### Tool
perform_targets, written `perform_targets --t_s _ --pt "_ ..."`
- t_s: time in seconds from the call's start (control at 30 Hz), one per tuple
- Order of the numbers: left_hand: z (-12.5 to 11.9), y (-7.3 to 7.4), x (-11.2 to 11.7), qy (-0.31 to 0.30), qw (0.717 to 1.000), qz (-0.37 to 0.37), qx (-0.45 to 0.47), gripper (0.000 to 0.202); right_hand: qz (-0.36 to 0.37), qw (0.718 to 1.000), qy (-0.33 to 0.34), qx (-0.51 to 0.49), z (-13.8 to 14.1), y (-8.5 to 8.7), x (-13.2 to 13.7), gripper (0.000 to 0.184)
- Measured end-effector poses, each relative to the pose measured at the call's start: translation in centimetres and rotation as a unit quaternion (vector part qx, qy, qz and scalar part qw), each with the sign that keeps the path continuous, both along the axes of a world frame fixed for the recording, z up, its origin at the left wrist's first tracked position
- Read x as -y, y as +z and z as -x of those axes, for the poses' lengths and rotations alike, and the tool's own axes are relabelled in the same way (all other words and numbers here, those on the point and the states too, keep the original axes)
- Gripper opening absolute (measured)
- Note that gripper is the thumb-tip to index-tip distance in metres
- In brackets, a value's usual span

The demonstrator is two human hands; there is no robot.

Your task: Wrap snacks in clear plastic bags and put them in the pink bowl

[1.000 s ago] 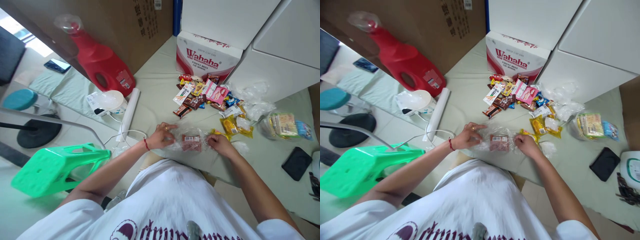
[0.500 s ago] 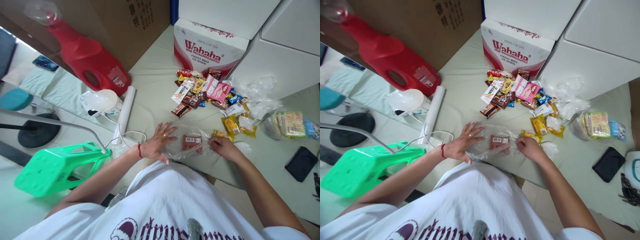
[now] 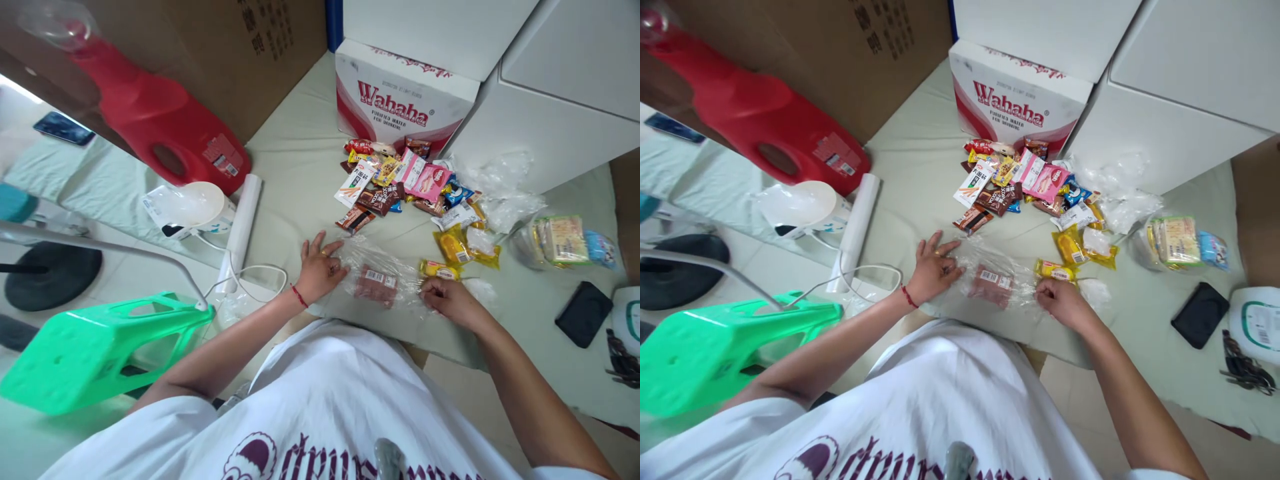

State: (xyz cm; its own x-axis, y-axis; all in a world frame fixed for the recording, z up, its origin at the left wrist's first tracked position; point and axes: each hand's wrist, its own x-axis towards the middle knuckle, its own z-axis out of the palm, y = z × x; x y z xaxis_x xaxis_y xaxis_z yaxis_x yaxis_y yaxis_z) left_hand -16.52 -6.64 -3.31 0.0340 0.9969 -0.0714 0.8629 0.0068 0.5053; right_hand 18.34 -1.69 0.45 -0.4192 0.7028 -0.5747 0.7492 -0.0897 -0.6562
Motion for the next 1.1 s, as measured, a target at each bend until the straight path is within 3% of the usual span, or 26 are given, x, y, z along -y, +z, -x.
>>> perform_targets --t_s 0.13,0.23,0.3,0.4,0.53,0.63,0.7,0.8,0.87,1.0,1.1 --pt "-0.8 -0.2 0.0 0.084 0.996 -0.019 -0.019 0.02 -0.151 0.978 0.065 0.127 -0.6 2.4 -0.5 0.024" --pt "-1.2 -0.1 -0.1 0.116 0.993 -0.015 -0.019 0.047 -0.29 0.937 0.06 0.184 2.2 3.9 -2.2 0.032" --pt "-1.5 0.1 -0.3 0.124 0.992 -0.007 -0.019 0.058 -0.331 0.921 0.109 0.173 5.3 3.7 -3.5 0.038" --pt "-2.1 0.3 -0.8 0.141 0.99 0.003 -0.017 0.066 -0.314 0.912 0.191 0.18 9.8 1.8 -5.0 0.037" --pt "-2.8 -0.1 -1.4 0.148 0.989 -0.011 -0.011 0.085 -0.281 0.934 0.178 0.129 11.5 -0.4 -6.2 0.019" --pt "-2.9 -0.6 -1.8 0.141 0.99 -0.024 -0.004 0.056 -0.248 0.96 0.121 0.046 10.3 -0.3 -6.4 0.022" --pt "-2.7 -0.9 -2.0 0.137 0.99 -0.031 0.005 0.033 -0.257 0.961 0.097 0.015 9.4 0.4 -5.7 0.025" --pt "-2.7 -1.2 -2.2 0.122 0.991 -0.047 0.027 0.03 -0.33 0.935 0.132 0.004 9.0 1.3 -3.3 0.031" --pt "-2.8 -1.3 -2.2 0.119 0.99 -0.059 0.045 0.028 -0.359 0.91 0.206 0.024 9.2 1.4 -1.1 0.036" --pt "-2.2 -1.3 -2.5 0.126 0.987 -0.06 0.082 0.02 -0.34 0.865 0.362 0.065 9.8 0.5 2.7 0.047" --pt "0.2 -0.8 -2.7 0.024 0.98 -0.024 0.194 0.02 -0.327 0.853 0.398 0.088 9.9 -0.2 3.9 0.056"
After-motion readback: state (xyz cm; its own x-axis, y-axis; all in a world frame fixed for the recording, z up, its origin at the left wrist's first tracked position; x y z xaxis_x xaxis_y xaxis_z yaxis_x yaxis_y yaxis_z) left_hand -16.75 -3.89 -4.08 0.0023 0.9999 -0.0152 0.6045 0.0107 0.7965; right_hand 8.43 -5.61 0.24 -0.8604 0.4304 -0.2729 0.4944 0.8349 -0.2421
